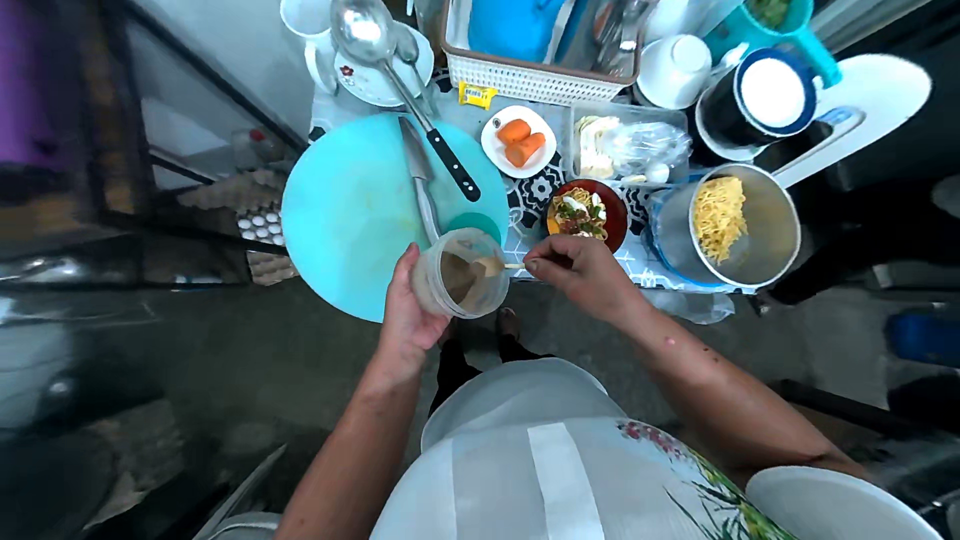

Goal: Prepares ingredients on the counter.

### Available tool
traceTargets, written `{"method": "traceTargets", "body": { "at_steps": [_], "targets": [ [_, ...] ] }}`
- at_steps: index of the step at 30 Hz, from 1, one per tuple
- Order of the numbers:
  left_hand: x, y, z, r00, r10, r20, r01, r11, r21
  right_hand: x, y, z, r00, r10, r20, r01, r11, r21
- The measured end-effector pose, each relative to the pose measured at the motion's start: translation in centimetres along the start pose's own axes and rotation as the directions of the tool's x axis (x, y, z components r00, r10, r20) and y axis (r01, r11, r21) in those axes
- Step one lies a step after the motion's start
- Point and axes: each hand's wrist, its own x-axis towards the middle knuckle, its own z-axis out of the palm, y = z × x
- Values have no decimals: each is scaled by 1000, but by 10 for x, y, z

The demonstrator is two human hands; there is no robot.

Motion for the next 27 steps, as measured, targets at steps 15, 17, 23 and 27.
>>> {"method": "traceTargets", "body": {
  "at_steps": [15, 17, 23, 27],
  "targets": [
    [-12, -7, -26, 991, 75, -116, -62, 992, 109, -30, 88, -92, 856, 233, -460, -264, 965, -2],
    [-15, -8, -31, 987, 72, -144, -58, 993, 102, -31, 103, -97, 835, 245, -493, -304, 952, -42],
    [-23, -17, -31, 988, 76, -135, -67, 995, 74, -28, 113, -95, 828, 231, -511, -329, 938, -110],
    [-30, -26, -22, 983, 85, -165, -74, 995, 72, -24, 115, -93, 845, 148, -513, -293, 932, -215]
  ]
}}
